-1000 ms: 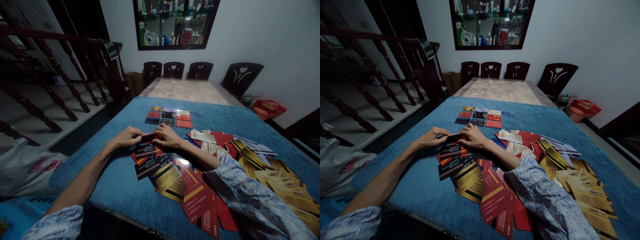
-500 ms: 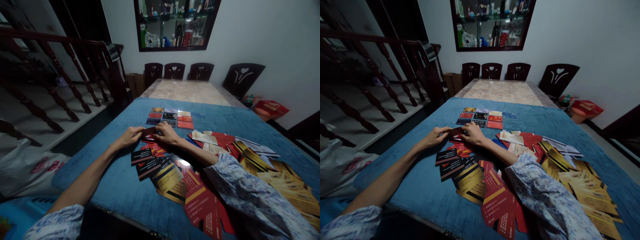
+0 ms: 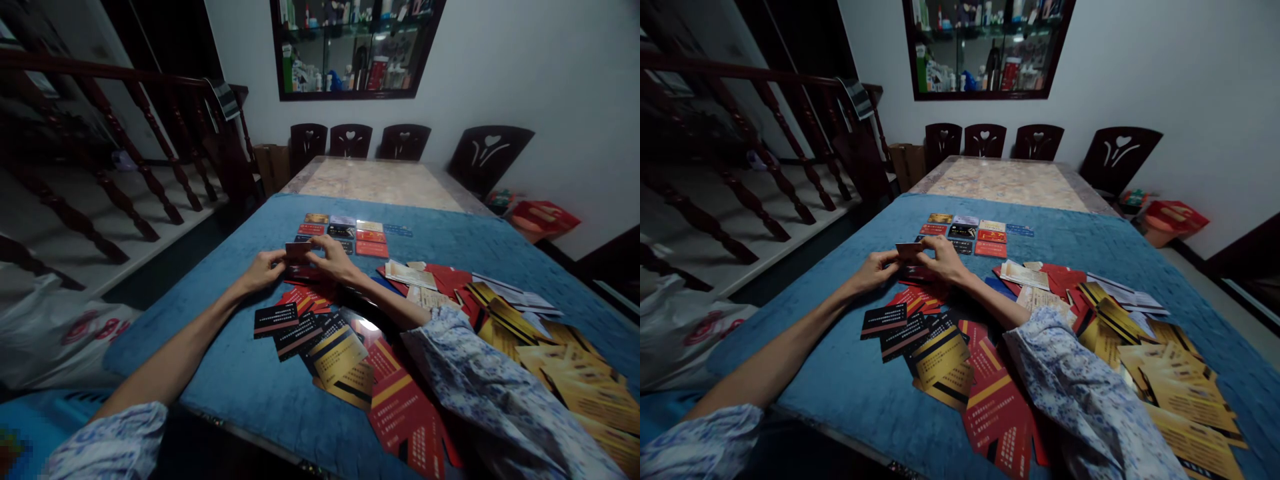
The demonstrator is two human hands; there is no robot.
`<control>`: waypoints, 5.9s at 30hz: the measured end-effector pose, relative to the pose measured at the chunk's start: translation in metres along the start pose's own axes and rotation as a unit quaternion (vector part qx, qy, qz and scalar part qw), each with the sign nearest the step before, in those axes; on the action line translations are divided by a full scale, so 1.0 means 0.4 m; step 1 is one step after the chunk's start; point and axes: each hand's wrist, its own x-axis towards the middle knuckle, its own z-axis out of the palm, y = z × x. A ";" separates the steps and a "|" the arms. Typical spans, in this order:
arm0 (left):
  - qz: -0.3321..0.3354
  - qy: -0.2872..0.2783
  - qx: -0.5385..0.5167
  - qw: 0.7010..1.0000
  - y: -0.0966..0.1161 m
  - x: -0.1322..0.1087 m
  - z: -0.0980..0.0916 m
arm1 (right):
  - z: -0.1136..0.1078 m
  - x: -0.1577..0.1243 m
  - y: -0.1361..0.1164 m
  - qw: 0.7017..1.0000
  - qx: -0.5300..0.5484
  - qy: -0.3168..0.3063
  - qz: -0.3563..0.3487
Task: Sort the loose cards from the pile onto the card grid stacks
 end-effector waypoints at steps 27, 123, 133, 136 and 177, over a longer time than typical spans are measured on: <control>-0.005 0.095 0.027 0.995 -0.037 0.008 0.017 | 0.030 0.023 -0.027 0.953 -0.283 -0.096 -0.053; -0.014 -0.081 0.198 0.977 -0.188 0.542 -0.007 | -0.113 0.326 0.233 0.890 -0.361 -0.227 0.161; -0.055 -0.113 0.249 0.960 -0.190 0.571 0.008 | -0.091 0.356 0.260 0.874 -0.364 -0.260 0.190; -0.068 -0.133 0.265 0.953 -0.187 0.575 0.008 | -0.084 0.360 0.270 0.871 -0.367 -0.266 0.192; -0.090 -0.092 0.254 0.959 -0.173 0.473 -0.031 | -0.141 0.311 0.257 0.884 -0.384 -0.229 0.134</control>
